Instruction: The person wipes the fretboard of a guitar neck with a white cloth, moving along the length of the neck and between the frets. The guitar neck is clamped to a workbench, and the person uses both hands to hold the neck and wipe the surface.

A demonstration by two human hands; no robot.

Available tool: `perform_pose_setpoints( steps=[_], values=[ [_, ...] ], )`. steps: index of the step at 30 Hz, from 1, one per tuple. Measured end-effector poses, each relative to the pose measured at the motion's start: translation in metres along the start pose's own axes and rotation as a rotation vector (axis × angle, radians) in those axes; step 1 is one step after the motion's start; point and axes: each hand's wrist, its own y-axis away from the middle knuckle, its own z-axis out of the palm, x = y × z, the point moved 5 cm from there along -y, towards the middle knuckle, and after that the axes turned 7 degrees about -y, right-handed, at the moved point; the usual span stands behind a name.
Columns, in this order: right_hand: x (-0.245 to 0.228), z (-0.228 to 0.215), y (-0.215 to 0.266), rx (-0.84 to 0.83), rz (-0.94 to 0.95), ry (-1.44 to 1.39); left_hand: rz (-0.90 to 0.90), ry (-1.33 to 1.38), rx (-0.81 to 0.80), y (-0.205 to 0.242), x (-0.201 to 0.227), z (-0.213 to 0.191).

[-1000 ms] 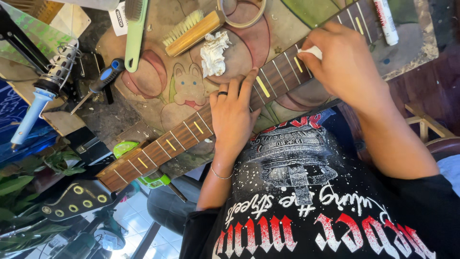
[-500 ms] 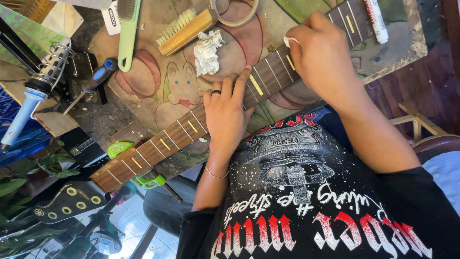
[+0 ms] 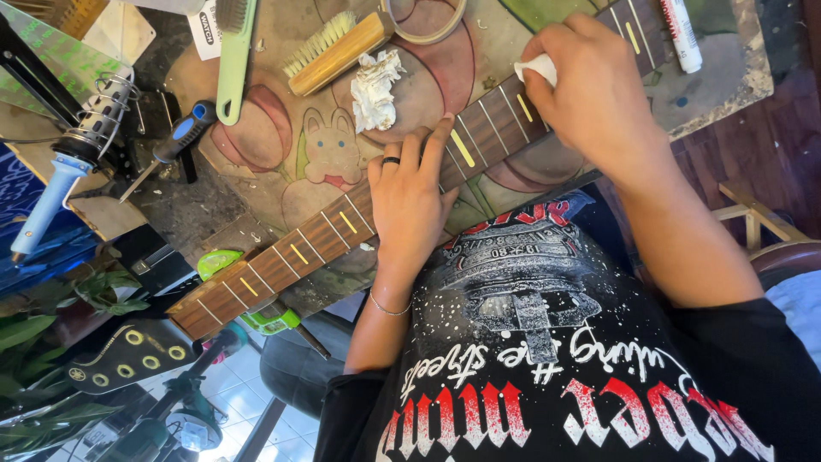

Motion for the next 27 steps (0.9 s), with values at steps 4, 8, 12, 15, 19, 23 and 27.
perform_pose_setpoints(
  steps=[4,8,12,15,19,23,27],
  values=[
    [-0.001,0.002,-0.009,-0.026,-0.029,0.061,-0.008,0.007,0.01,0.0,-0.001,0.0],
    [-0.004,-0.005,0.014,-0.055,-0.018,0.102,-0.014,0.013,0.011,0.0,-0.001,0.001],
    [0.0,0.0,0.015,-0.018,0.019,0.113,-0.006,0.004,0.01,0.0,-0.001,0.001],
    [-0.005,0.001,0.002,0.024,0.007,0.009,0.002,-0.01,-0.003,-0.001,0.001,0.002],
    [-0.014,0.001,0.032,0.115,0.022,-0.055,-0.007,-0.017,-0.013,0.001,0.001,0.0],
    [0.004,0.011,0.092,0.221,0.107,0.078,-0.028,0.046,0.055,-0.001,0.0,-0.003],
    [0.004,0.016,0.088,0.252,0.081,0.095,-0.016,0.034,0.066,0.001,0.0,0.0]
  ],
)
